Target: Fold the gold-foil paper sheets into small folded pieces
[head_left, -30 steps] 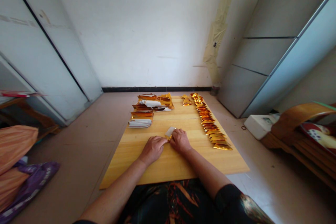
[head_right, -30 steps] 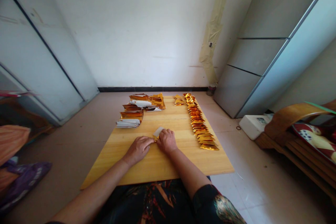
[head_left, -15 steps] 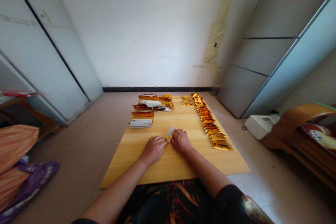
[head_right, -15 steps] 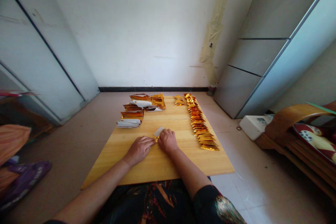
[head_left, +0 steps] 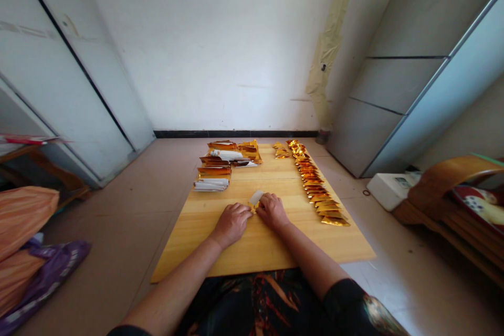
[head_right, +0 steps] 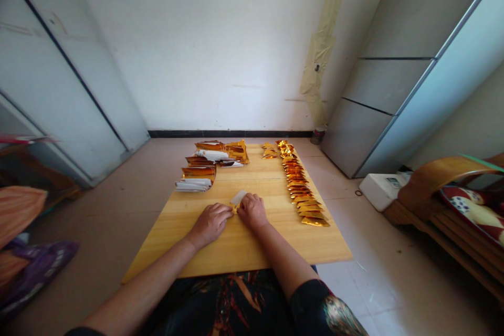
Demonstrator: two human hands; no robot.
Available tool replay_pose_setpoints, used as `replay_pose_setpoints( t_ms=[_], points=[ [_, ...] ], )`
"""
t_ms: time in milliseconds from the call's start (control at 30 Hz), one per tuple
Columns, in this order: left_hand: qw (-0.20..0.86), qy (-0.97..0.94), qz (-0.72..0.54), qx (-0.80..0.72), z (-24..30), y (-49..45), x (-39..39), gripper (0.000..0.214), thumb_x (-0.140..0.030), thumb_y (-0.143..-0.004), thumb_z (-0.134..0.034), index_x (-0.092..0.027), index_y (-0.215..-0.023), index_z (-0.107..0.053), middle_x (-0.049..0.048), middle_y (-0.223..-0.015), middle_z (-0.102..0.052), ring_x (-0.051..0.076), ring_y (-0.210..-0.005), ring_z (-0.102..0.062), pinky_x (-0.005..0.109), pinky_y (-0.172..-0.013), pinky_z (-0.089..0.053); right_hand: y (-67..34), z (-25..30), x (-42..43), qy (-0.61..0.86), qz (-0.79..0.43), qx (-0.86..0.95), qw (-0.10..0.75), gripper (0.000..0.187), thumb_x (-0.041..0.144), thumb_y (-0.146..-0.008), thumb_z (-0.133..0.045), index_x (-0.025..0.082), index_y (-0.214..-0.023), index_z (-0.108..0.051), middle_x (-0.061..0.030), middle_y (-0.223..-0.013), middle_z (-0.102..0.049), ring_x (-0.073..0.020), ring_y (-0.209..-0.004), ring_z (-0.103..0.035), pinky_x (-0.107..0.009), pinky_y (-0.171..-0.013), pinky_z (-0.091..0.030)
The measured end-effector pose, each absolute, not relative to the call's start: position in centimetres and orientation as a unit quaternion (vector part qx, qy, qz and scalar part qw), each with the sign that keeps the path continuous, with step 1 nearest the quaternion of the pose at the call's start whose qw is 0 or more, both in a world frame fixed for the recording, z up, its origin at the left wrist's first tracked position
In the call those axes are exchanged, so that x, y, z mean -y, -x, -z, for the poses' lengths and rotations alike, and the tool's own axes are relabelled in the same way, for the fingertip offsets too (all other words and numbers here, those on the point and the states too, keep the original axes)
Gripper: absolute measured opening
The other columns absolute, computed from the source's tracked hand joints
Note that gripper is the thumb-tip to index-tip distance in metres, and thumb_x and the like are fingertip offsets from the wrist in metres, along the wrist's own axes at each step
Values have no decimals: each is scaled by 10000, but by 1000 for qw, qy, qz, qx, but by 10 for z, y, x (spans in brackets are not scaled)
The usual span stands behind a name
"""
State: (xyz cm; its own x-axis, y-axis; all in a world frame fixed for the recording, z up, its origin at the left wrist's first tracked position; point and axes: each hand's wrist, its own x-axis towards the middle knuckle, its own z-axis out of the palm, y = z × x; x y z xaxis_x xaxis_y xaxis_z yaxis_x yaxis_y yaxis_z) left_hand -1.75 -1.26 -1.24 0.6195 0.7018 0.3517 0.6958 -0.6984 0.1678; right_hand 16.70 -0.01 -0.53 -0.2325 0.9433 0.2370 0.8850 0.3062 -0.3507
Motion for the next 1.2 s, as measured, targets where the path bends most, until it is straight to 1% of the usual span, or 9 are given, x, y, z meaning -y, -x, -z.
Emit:
replay_pose_setpoints(
  t_ms=[167,267,400,500,600,667,733,933,1200],
  points=[
    [13,-899,-198,-390,11,16,14,265,-81,-806,-521,-221,-975,-671,31,-1034,-672,196,-979,-559,353,-833,-437,-173,16,-8,571,-121,772,252,66,147,-756,-574,184,-702,-561,-9,-803,-559,-147,-788,-474,-247,-691,-294],
    [10,-900,-196,-390,11,16,14,259,-86,-808,-520,-224,-965,-672,30,-1028,-672,195,-975,-557,352,-823,-433,-177,20,-12,551,-139,778,268,109,94,-747,-541,183,-685,-555,-5,-775,-555,-138,-762,-470,-242,-693,-303],
    [4,-899,-202,-389,12,15,14,251,-85,-810,-513,-223,-946,-671,33,-1014,-670,189,-965,-556,348,-816,-431,-181,20,-14,535,-154,783,278,157,53,-746,-507,185,-680,-561,-8,-776,-568,-137,-778,-488,-236,-701,-316],
    [2,-897,-203,-391,12,14,15,242,-83,-809,-510,-217,-933,-669,35,-1004,-669,190,-963,-553,346,-819,-431,-179,18,-13,545,-148,779,272,146,68,-751,-515,186,-682,-568,-10,-777,-570,-137,-771,-489,-237,-697,-321],
    [2,-897,-198,-396,11,13,16,236,-80,-802,-516,-215,-922,-668,35,-977,-669,192,-956,-553,345,-815,-432,-174,16,-10,573,-137,763,266,65,144,-715,-604,190,-682,-571,-10,-778,-560,-145,-759,-475,-245,-687,-320],
    [0,-897,-195,-397,10,13,16,242,-75,-797,-517,-215,-924,-668,37,-969,-668,194,-958,-552,345,-812,-432,-170,16,-8,588,-132,752,267,86,190,-674,-660,192,-683,-574,-12,-791,-557,-155,-771,-469,-252,-688,-320],
    [-4,-897,-195,-397,9,13,16,248,-73,-796,-515,-215,-930,-669,41,-982,-667,195,-965,-550,348,-814,-432,-167,16,-7,597,-134,743,272,98,195,-657,-670,193,-683,-576,-14,-801,-559,-159,-785,-466,-255,-693,-322],
    [-9,-897,-203,-393,11,13,15,267,-73,-799,-503,-221,-943,-672,38,-988,-669,194,-948,-552,347,-799,-433,-171,15,-9,583,-160,744,284,112,102,-627,-606,188,-679,-556,-1,-768,-556,-147,-755,-470,-247,-692,-341],
    [3,-895,-206,-395,11,14,15,270,-79,-804,-497,-228,-953,-667,37,-1018,-666,193,-973,-551,350,-813,-427,-179,13,-12,556,-179,755,298,219,0,-572,-488,184,-666,-559,-16,-757,-599,-151,-757,-530,-243,-716,-395]
  ],
)
